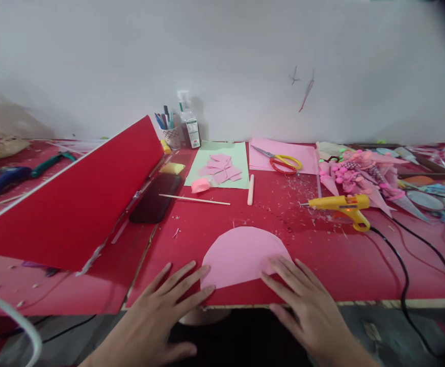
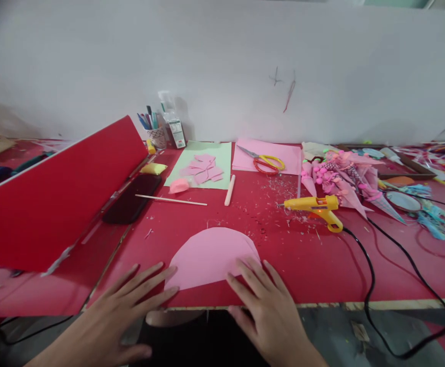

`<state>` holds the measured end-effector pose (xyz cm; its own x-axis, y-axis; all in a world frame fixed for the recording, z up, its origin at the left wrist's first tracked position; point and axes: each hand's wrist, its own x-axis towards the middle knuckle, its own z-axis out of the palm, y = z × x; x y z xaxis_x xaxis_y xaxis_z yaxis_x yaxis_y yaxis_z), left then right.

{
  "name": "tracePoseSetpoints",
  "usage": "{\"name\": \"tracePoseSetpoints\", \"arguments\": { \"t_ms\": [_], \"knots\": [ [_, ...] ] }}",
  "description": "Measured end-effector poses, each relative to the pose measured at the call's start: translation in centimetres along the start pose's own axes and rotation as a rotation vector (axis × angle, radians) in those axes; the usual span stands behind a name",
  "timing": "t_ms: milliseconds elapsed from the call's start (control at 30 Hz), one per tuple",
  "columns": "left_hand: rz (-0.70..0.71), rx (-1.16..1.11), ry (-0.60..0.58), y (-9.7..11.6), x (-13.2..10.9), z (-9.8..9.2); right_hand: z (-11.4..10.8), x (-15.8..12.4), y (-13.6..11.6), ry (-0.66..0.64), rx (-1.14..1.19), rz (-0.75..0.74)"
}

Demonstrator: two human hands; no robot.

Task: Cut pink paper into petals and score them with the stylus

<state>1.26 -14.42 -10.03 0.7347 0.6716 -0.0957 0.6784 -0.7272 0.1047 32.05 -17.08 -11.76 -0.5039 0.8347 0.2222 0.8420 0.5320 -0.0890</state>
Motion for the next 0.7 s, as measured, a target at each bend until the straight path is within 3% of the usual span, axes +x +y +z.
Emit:
{"name": "tracePoseSetpoints", "arguments": {
  "t_ms": [167, 367, 467, 567, 700],
  "knots": [
    [-0.016, -0.042, 0.021, -0.6, -0.5, -0.5, -0.3, -2.3, 2.5, -0.002, -0.019, 0.127],
    [-0.046, -0.034, 0.035, -0.5, -1.3, -0.2, -0.8, -2.9, 3.2, 0.024, -0.01, 0.202],
    [-0.079, -0.058, 0.028, -0.4, -0.7, -0.7, -1.0, -2.1, 3.3, 0.051, 0.018, 0.226],
    [-0.075, -0.145, 0.044, 0.2, 0.6, -2.4, -1.1, -0.6, 3.3, 0.079, 0.104, 0.245],
    [-0.118, -0.291, 0.186, 2.7, 1.3, -4.8, -1.2, 2.3, 2.3, 0.04, 0.286, 0.174]
  ]
}}
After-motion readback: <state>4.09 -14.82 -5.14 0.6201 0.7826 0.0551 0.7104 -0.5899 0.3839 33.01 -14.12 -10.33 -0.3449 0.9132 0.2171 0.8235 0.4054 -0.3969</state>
